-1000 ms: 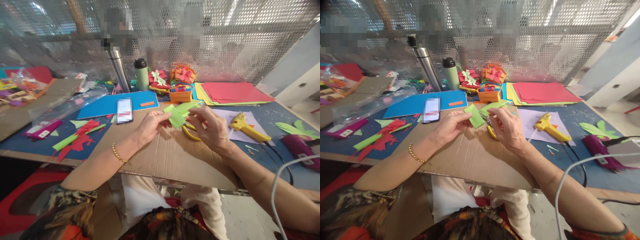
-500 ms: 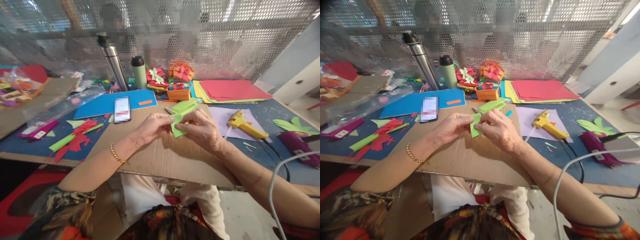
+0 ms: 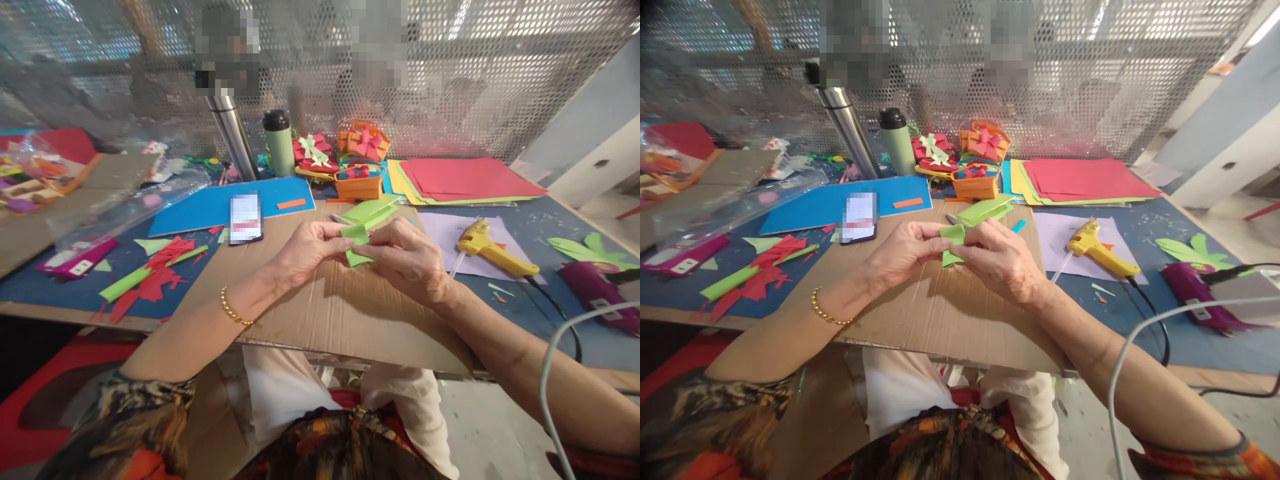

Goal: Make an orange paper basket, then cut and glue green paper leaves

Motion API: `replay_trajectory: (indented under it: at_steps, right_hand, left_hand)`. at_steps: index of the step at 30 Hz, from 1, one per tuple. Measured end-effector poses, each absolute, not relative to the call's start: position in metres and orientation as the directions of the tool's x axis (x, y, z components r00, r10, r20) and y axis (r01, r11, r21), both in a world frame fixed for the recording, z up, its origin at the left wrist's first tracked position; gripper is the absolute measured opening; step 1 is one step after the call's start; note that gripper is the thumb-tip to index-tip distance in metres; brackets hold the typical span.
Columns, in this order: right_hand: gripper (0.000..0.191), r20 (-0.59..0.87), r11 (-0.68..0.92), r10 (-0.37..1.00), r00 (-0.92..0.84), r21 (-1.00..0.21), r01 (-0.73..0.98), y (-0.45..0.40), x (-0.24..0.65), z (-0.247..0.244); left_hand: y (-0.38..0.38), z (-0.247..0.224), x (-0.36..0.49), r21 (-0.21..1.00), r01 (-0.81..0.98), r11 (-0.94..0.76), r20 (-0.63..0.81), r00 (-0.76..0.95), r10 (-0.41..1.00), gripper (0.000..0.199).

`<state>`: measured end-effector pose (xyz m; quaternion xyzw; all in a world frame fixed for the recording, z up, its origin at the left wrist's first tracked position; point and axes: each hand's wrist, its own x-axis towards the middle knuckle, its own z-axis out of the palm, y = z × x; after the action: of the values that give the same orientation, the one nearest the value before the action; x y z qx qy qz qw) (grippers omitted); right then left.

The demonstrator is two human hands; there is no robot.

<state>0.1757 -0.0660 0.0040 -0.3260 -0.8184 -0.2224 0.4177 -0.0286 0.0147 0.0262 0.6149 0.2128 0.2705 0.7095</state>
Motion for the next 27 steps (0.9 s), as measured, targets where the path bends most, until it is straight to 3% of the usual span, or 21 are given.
replay_trajectory:
  at_steps: [5,11,17,27]
  right_hand:
    - [0.022,0.809,0.663,0.403,-0.427,0.063,0.746,-0.0644,0.1782,0.0012]
    - [0.022,0.781,0.567,0.424,-0.459,0.166,0.807,-0.0644,0.1820,0.0018]
    - [0.026,0.775,0.537,0.384,-0.502,0.255,0.804,-0.0661,0.1796,0.0015]
    - [0.020,0.787,0.592,0.418,-0.453,0.142,0.793,-0.0646,0.1819,-0.0016]
  left_hand:
    - [0.0161,0.0235,-0.0266,0.983,-0.145,0.111,0.037,0.755,0.654,0.048]
    - [0.0214,0.0192,-0.0281,0.952,-0.138,0.273,-0.056,0.799,0.598,0.044]
    - [0.0197,0.0187,-0.0289,0.942,-0.134,0.306,-0.100,0.761,0.641,0.037]
    - [0.0193,0.0187,-0.0267,0.951,-0.156,0.267,-0.056,0.762,0.645,0.033]
